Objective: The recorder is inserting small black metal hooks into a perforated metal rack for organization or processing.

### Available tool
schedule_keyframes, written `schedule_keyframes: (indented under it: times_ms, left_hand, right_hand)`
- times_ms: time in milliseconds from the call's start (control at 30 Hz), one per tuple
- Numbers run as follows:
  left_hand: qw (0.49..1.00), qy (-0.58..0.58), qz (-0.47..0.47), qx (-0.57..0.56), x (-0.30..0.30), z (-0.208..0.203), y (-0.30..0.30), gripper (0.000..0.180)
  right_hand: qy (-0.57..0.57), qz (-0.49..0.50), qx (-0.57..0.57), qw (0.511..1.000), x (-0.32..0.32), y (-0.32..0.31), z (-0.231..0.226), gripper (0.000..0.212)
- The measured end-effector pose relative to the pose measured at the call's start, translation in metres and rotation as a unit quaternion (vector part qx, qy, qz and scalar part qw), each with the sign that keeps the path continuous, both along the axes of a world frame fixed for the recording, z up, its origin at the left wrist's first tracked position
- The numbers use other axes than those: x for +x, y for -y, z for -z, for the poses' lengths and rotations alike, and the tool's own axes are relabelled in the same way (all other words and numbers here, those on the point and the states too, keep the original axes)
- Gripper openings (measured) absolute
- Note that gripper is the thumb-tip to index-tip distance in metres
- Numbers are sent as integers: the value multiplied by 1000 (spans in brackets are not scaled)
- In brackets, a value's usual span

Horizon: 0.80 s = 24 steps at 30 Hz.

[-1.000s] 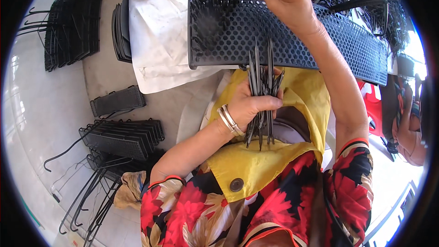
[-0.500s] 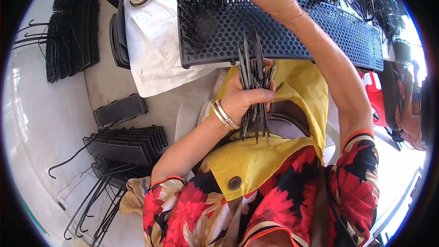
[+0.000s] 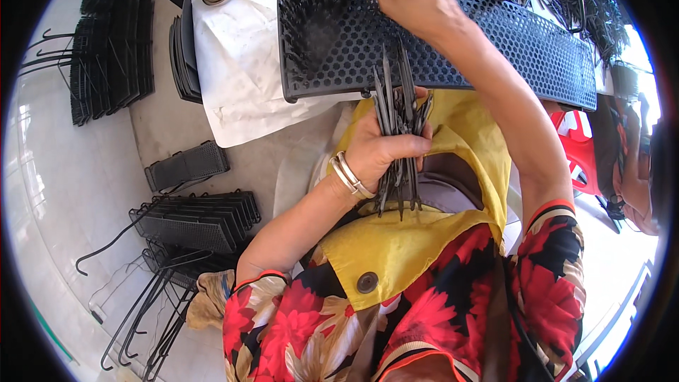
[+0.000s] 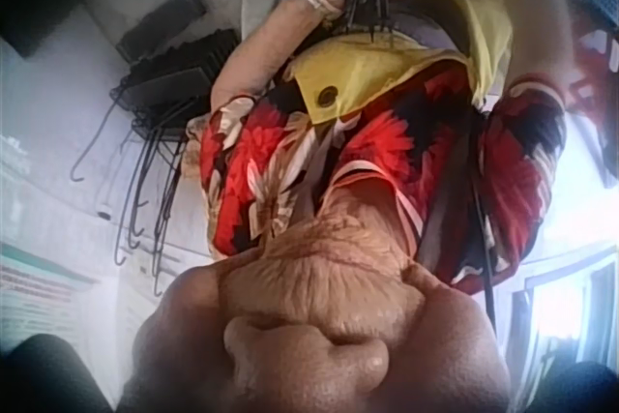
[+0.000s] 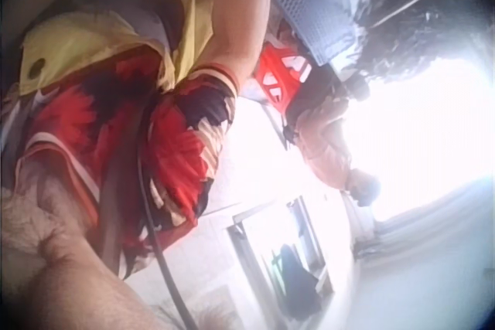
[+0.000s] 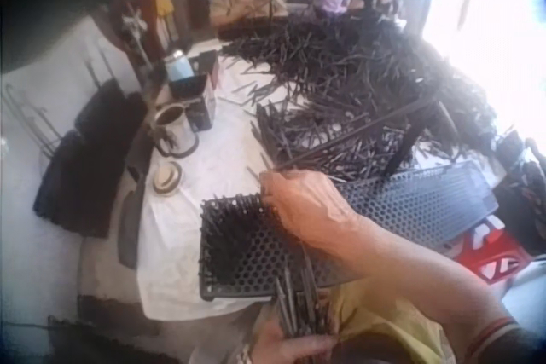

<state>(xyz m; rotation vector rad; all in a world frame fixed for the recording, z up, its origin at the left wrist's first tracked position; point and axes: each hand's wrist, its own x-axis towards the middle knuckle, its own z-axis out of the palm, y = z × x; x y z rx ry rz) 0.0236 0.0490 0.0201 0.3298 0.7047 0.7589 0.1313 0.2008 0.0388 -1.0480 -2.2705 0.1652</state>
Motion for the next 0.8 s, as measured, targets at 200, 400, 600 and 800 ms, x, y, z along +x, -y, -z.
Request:
schedule_keyframes:
  times_ms: [200,400,600,800]
  left_hand:
    - [1000,11,1,8,1,1,0,60]
    - [999,-11,1,33,1,4,0,62]
    - [1000,13,-11,6,1,3,2,59]
    - [999,9,-24,-21,1,0,3,58]
  right_hand:
    - [33,60,-260,963,22,27,-5,27]
    - [-40,52,-348,935,26,26,-3,18]
    - [-307,101,-196,926,32,25,-18,12]
    - [-214,131,164,954,-1,24,-30,10]
